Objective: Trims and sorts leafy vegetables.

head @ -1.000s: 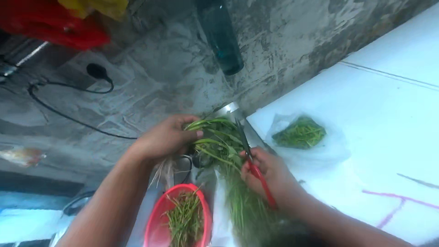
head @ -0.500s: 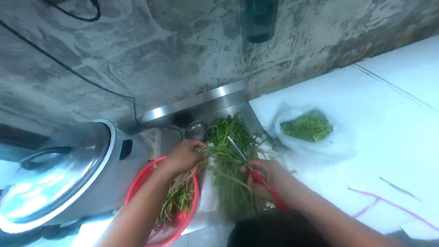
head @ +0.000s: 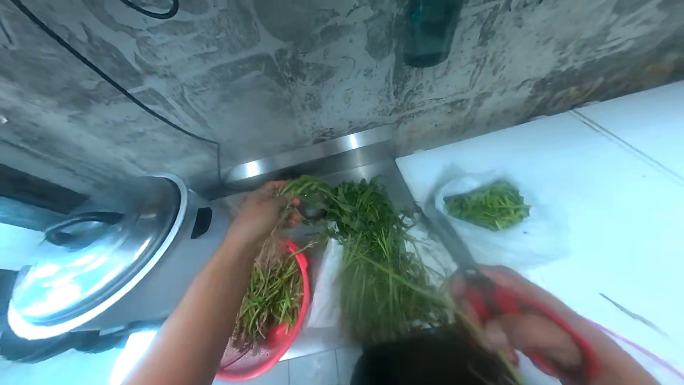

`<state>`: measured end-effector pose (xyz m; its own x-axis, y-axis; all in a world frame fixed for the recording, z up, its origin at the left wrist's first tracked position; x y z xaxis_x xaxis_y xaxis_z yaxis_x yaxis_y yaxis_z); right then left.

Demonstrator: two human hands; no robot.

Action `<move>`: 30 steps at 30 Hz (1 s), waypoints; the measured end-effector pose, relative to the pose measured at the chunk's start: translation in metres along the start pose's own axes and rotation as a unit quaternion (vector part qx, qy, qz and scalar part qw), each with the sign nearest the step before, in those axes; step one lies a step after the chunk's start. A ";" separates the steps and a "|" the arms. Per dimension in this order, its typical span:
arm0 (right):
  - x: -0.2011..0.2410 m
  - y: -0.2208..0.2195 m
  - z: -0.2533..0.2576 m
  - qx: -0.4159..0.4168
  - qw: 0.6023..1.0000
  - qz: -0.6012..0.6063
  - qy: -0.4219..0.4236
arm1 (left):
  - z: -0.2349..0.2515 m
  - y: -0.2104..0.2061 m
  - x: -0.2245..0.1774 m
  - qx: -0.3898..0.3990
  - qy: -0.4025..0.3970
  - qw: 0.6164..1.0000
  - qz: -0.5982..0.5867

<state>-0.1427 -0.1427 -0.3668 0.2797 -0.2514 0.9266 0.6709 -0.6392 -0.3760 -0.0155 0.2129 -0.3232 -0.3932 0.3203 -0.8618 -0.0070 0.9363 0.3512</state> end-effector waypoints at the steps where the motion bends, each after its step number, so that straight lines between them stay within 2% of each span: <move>1: 0.004 0.003 -0.004 -0.007 1.000 0.017 0.013 | -0.001 0.000 -0.004 0.001 -0.003 1.000 -0.003; 5: 0.015 0.014 -0.029 -0.011 0.996 0.071 0.058 | 0.004 0.009 -0.009 -0.016 -0.025 1.000 -0.009; 8: 0.022 0.023 -0.048 -0.023 0.993 0.087 0.080 | 0.004 0.018 -0.004 -0.018 -0.014 1.000 0.009; 10: 0.020 0.027 -0.050 -0.086 0.991 0.088 0.056 | -0.001 0.011 0.002 0.007 -0.001 1.000 0.021; 11: 0.016 0.028 -0.047 -0.143 0.985 0.090 0.032 | -0.003 0.004 0.006 0.018 -0.002 1.000 0.022; 14: -0.005 0.032 -0.032 -0.312 0.944 0.095 -0.049 | -0.011 -0.021 0.026 0.046 -0.006 0.999 0.008; 17: -0.030 0.032 -0.003 -0.388 0.910 0.112 -0.090 | -0.033 -0.054 0.052 0.067 -0.022 0.997 0.030; 20: -0.054 0.025 0.033 -0.396 0.901 0.100 -0.146 | -0.067 -0.098 0.089 0.093 -0.046 0.995 0.014; 24: -0.097 0.014 0.063 -0.360 0.905 0.071 -0.215 | -0.108 -0.146 0.124 0.105 -0.074 0.990 -0.063; 27: -0.122 0.008 0.072 -0.345 0.907 0.060 -0.234 | -0.115 -0.158 0.144 0.099 -0.081 0.984 -0.123; 30: -0.131 -0.003 0.079 -0.327 0.912 0.062 -0.239 | -0.114 -0.156 0.151 0.090 -0.077 0.988 -0.097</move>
<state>-0.1267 -0.0503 -0.4876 0.6977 -0.1053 0.7086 0.1046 -0.9636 -0.2462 -0.1783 0.0986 -0.4663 -0.2566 0.1372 -0.9567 0.0999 0.9883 0.1149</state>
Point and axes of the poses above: each hand's wrist, its own z-axis towards the middle knuckle, its own y-axis out of the back of the hand, x = y × z, the point moved 7 cm from there along z, towards the middle knuckle, and after that the axes turned 3 degrees about x, right-handed, at the moved point
